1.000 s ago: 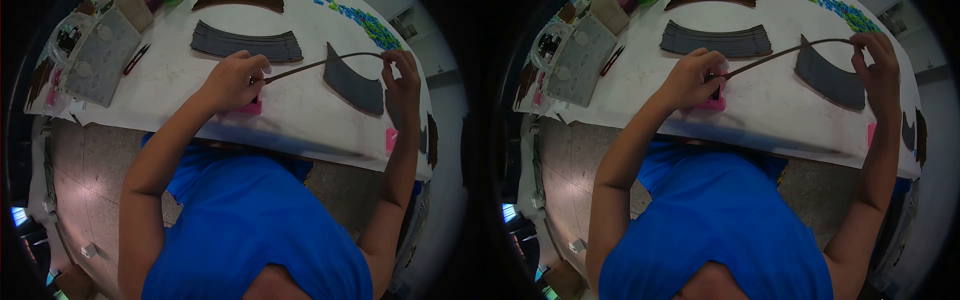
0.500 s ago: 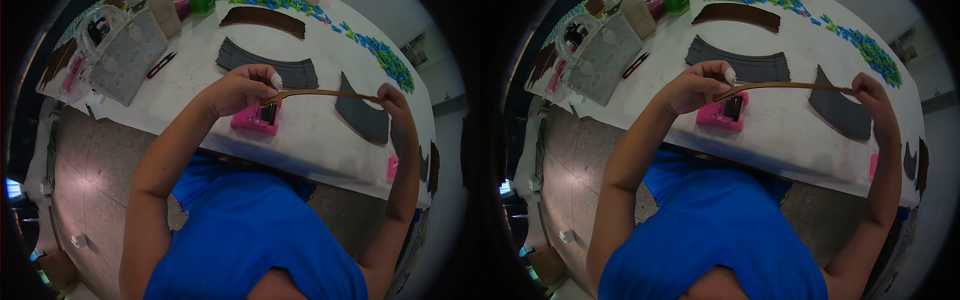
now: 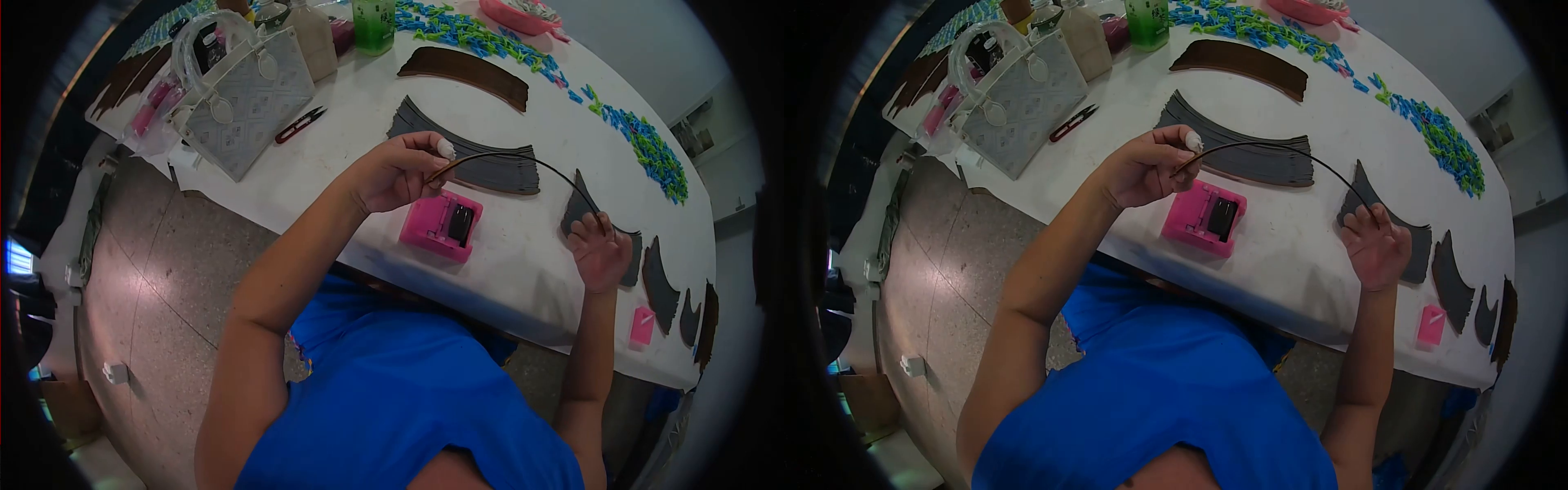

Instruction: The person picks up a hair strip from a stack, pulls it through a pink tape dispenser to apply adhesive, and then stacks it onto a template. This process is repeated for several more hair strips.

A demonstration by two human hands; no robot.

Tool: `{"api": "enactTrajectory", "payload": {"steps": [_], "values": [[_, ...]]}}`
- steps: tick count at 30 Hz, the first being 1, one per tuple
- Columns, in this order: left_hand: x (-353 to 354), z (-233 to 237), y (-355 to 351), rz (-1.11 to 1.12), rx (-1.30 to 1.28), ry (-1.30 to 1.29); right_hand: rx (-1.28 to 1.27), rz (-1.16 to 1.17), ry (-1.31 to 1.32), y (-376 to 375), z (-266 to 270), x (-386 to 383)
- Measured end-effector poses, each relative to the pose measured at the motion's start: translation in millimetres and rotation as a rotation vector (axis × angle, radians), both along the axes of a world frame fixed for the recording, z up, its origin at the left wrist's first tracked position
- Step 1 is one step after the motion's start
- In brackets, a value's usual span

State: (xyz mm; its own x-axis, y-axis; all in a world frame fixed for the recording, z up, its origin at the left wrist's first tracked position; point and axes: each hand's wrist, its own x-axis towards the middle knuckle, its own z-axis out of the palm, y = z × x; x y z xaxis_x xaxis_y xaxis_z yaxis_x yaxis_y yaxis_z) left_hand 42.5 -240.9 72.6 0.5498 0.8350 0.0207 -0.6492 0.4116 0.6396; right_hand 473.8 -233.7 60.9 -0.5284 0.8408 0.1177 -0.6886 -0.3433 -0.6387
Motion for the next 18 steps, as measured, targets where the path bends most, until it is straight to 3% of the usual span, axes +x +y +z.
{"api": "enactTrajectory", "payload": {"steps": [9,11,18], "values": [[-3,7,1,-0.044,0.197,0.25,0.017,0.014,-0.174,19,10,49],[-2,11,-2,-0.066,0.244,0.31,0.123,-0.029,-0.409,16,22,58],[5,31,-7,-0.177,0.508,0.66,0.311,-0.029,-0.845,14,56,88]]}}
